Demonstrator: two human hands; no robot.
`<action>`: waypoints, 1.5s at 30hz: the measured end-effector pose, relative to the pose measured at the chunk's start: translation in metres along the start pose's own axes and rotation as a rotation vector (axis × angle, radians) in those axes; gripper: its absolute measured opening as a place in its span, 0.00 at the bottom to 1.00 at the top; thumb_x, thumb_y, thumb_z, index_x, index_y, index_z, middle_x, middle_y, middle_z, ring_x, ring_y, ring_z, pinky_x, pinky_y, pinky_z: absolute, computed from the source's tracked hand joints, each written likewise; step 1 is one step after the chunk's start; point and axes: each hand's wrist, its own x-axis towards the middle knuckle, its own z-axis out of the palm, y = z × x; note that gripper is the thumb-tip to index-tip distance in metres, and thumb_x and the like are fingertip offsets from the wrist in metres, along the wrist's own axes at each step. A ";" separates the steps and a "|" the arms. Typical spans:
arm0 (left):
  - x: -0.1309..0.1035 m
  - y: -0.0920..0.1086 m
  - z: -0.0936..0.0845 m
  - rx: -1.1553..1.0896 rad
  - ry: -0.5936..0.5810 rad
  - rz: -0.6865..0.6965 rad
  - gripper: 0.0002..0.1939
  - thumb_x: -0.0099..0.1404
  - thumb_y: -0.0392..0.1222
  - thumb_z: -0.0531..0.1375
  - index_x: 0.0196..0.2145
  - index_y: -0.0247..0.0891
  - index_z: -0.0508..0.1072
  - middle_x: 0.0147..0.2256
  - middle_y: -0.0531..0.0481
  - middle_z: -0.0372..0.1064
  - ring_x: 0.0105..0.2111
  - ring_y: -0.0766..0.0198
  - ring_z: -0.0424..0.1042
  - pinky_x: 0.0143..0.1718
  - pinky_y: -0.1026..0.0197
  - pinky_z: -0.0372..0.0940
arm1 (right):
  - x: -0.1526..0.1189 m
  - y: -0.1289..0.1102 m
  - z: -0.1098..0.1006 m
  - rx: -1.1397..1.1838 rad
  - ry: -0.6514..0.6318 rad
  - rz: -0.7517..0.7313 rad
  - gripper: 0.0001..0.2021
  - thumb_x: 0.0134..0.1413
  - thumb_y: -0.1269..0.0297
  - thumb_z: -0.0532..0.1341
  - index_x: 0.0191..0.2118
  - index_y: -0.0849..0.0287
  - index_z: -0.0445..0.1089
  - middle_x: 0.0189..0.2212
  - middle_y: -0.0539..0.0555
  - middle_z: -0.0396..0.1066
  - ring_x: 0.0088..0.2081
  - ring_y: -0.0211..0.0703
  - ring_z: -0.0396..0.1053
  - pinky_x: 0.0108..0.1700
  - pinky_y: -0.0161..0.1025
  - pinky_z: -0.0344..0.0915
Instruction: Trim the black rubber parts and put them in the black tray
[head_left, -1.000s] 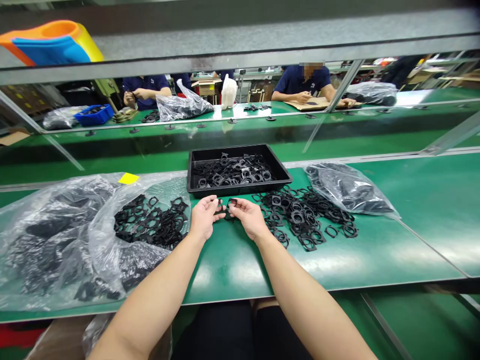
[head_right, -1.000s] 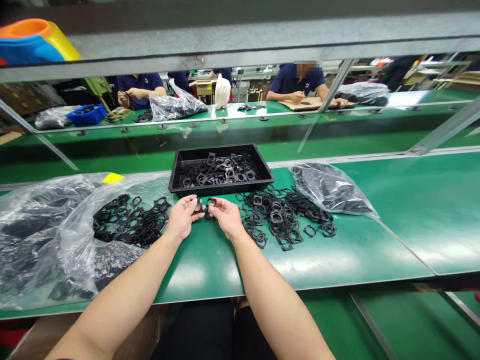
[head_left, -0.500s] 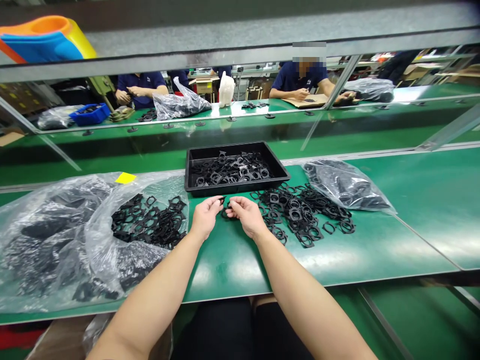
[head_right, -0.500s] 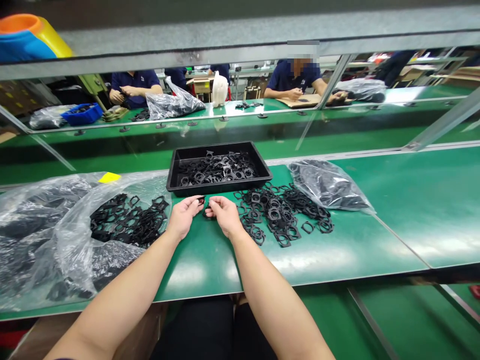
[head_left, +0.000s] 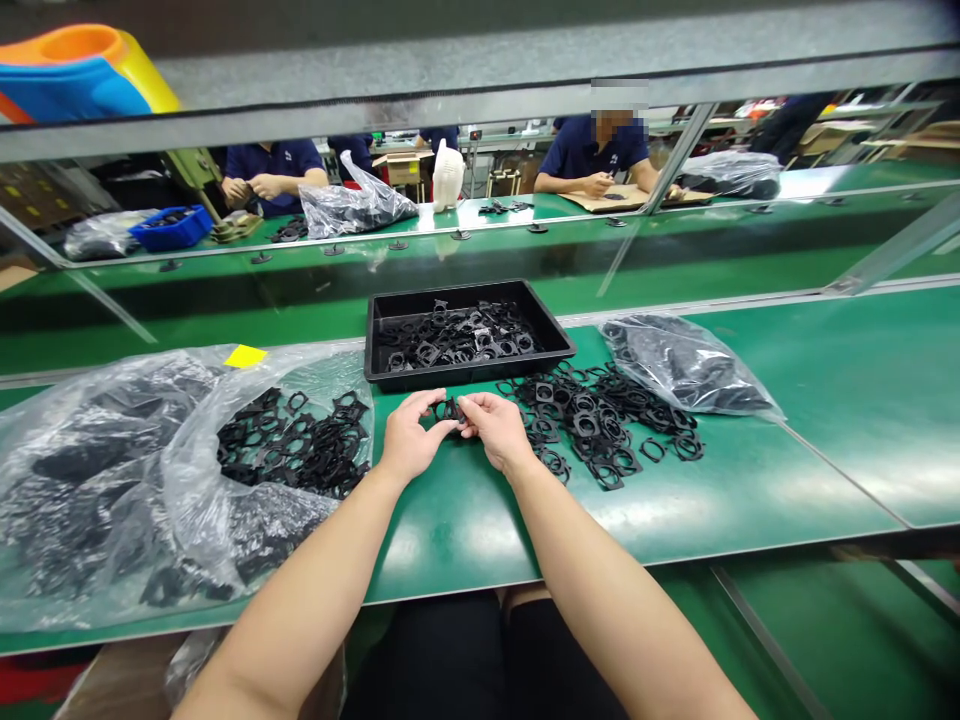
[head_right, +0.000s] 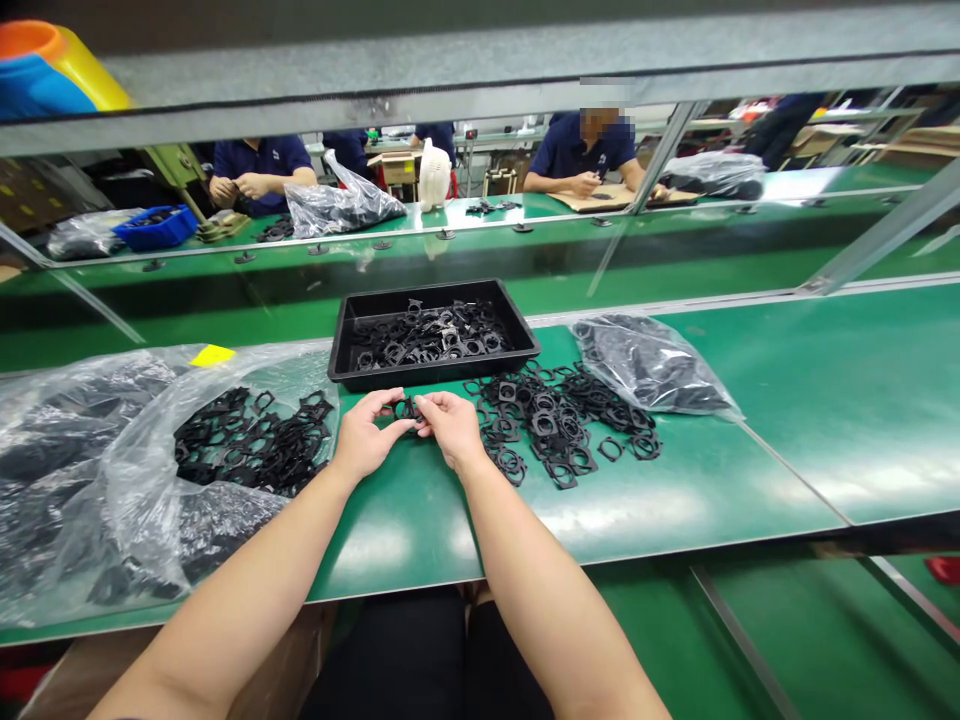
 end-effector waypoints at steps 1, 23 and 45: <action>0.000 0.000 0.000 0.020 -0.001 0.007 0.22 0.53 0.42 0.65 0.46 0.39 0.71 0.43 0.46 0.72 0.42 0.60 0.71 0.42 0.57 0.68 | 0.000 0.000 0.000 0.006 -0.009 0.001 0.17 0.37 0.55 0.70 0.27 0.63 0.69 0.18 0.48 0.67 0.18 0.32 0.63 0.19 0.29 0.61; 0.001 0.000 -0.006 0.220 -0.036 0.148 0.18 0.55 0.39 0.64 0.45 0.42 0.73 0.43 0.47 0.73 0.45 0.58 0.70 0.50 0.53 0.64 | 0.002 0.001 -0.008 -0.031 -0.162 -0.020 0.22 0.38 0.62 0.68 0.43 0.62 0.68 0.28 0.51 0.74 0.27 0.35 0.68 0.29 0.32 0.63; 0.001 -0.002 -0.004 0.118 -0.030 0.034 0.20 0.53 0.42 0.66 0.45 0.42 0.73 0.44 0.48 0.73 0.42 0.58 0.72 0.45 0.55 0.67 | -0.001 -0.004 -0.005 0.112 -0.158 0.041 0.24 0.36 0.65 0.69 0.43 0.63 0.67 0.27 0.52 0.74 0.24 0.33 0.65 0.28 0.32 0.59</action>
